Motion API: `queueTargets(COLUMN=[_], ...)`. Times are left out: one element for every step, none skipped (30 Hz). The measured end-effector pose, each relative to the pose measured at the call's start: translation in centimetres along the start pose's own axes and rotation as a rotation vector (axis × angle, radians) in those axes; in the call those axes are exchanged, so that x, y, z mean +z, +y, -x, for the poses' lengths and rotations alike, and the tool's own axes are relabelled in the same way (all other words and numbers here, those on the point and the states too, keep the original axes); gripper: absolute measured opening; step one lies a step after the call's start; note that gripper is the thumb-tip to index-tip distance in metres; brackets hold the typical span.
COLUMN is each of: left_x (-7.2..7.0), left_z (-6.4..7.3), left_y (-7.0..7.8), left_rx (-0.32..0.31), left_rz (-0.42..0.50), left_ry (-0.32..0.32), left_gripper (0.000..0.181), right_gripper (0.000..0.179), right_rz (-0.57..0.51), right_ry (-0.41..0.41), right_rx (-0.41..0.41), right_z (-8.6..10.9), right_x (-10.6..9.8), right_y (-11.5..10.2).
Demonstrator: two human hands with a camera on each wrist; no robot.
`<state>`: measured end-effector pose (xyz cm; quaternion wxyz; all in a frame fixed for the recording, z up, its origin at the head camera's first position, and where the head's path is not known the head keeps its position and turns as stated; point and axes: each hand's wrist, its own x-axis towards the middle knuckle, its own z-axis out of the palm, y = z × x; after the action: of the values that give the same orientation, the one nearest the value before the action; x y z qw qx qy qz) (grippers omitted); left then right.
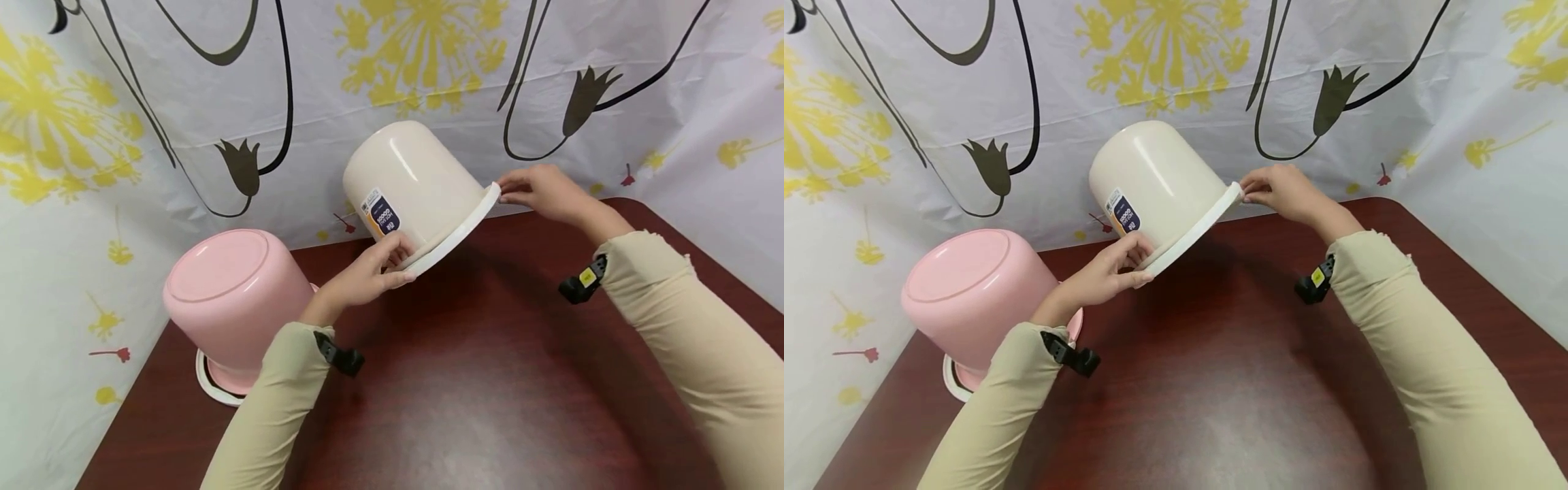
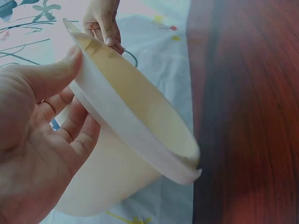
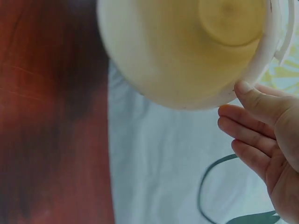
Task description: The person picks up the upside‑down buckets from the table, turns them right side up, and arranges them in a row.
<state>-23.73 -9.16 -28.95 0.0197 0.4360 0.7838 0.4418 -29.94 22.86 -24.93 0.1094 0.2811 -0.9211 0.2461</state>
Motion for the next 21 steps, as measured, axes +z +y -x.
queueTargets(left_x=[-0.1, -0.2, -0.2, -0.3, -0.4, -0.5, -0.6, -0.6, -0.7, -0.8, -0.8, -0.8, -0.9, -0.9, -0.9, -0.9, -0.9, -0.9, -0.9, -1.0, -1.0], left_z=[-0.1, -0.1, -0.2, -0.3, -0.3, -0.4, -0.5, -0.6, -0.7, -0.7, -0.8, -0.8, -0.9, -0.9, -0.9, -0.9, -0.9, -0.8, -0.8, -0.7, -0.6], left_y=[0.1, 0.2, 0.3, 0.4, 0.6, 0.7, 0.9, 1.0, 1.2, 1.3, 1.4, 1.6, 1.6, 1.7, 1.8, 1.9, 1.9, 2.0, 2.0, 2.0, 2.0], left_rx=[-0.002, -0.002, -0.001, -0.002, -0.002, -0.002, -0.004, -0.006, -0.008, -0.010, -0.008, -0.003, 0.002, 0.007, 0.011, 0.014, 0.016, 0.017, 0.016, 0.014, 0.013], left_rz=[0.028, 0.055, 0.083, 0.115, 0.149, 0.185, 0.219, 0.249, 0.281, 0.312, 0.336, 0.361, 0.385, 0.406, 0.429, 0.456, 0.485, 0.520, 0.556, 0.592, 0.630], left_ry=[0.006, 0.014, 0.020, 0.025, 0.031, 0.035, 0.041, 0.046, 0.052, 0.057, 0.064, 0.071, 0.079, 0.088, 0.101, 0.114, 0.127, 0.140, 0.153, 0.167, 0.179], left_gripper=[0.024, 0.024, 0.024, 0.023, 0.023, 0.023, 0.023, 0.023, 0.023, 0.023, 0.022, 0.022, 0.022, 0.021, 0.021, 0.020, 0.020, 0.021, 0.022, 0.024, 0.026], right_gripper=[0.020, 0.021, 0.021, 0.022, 0.022, 0.023, 0.023, 0.024, 0.024, 0.025, 0.025, 0.025, 0.025, 0.026, 0.026, 0.026, 0.027, 0.027, 0.028, 0.029, 0.030], right_rz=[0.002, 0.007, 0.020, 0.036, 0.055, 0.070, 0.089, 0.104, 0.118, 0.129, 0.136, 0.145, 0.153, 0.156, 0.161, 0.164, 0.165, 0.165, 0.163, 0.159, 0.153], right_ry=[-0.007, -0.012, -0.013, -0.009, -0.004, 0.001, 0.008, 0.016, 0.021, 0.021, 0.018, 0.017, 0.014, 0.010, 0.003, -0.003, -0.006, -0.007, -0.007, -0.004, -0.001], right_rx=[-0.003, -0.007, -0.011, -0.017, -0.023, -0.029, -0.032, -0.034, -0.036, -0.037, -0.036, -0.036, -0.034, -0.034, -0.030, -0.026, -0.020, -0.016, -0.007, -0.001, 0.005], right_z=[-0.1, -0.2, -0.3, -0.4, -0.6, -0.7, -0.9, -1.0, -1.2, -1.3, -1.5, -1.6, -1.8, -1.9, -2.0, -2.1, -2.2, -2.3, -2.4, -2.5, -2.6], right_x=[-0.4, -0.9, -1.2, -1.6, -2.0, -2.3, -2.7, -3.0, -3.3, -3.6, -3.9, -4.1, -4.3, -4.5, -4.6, -4.7, -4.8, -4.9, -4.9, -4.9, -4.9], right_y=[-0.2, -0.5, -0.7, -0.9, -1.1, -1.4, -1.6, -1.8, -2.0, -2.2, -2.4, -2.6, -2.7, -2.9, -3.1, -3.2, -3.3, -3.4, -3.5, -3.6, -3.7])
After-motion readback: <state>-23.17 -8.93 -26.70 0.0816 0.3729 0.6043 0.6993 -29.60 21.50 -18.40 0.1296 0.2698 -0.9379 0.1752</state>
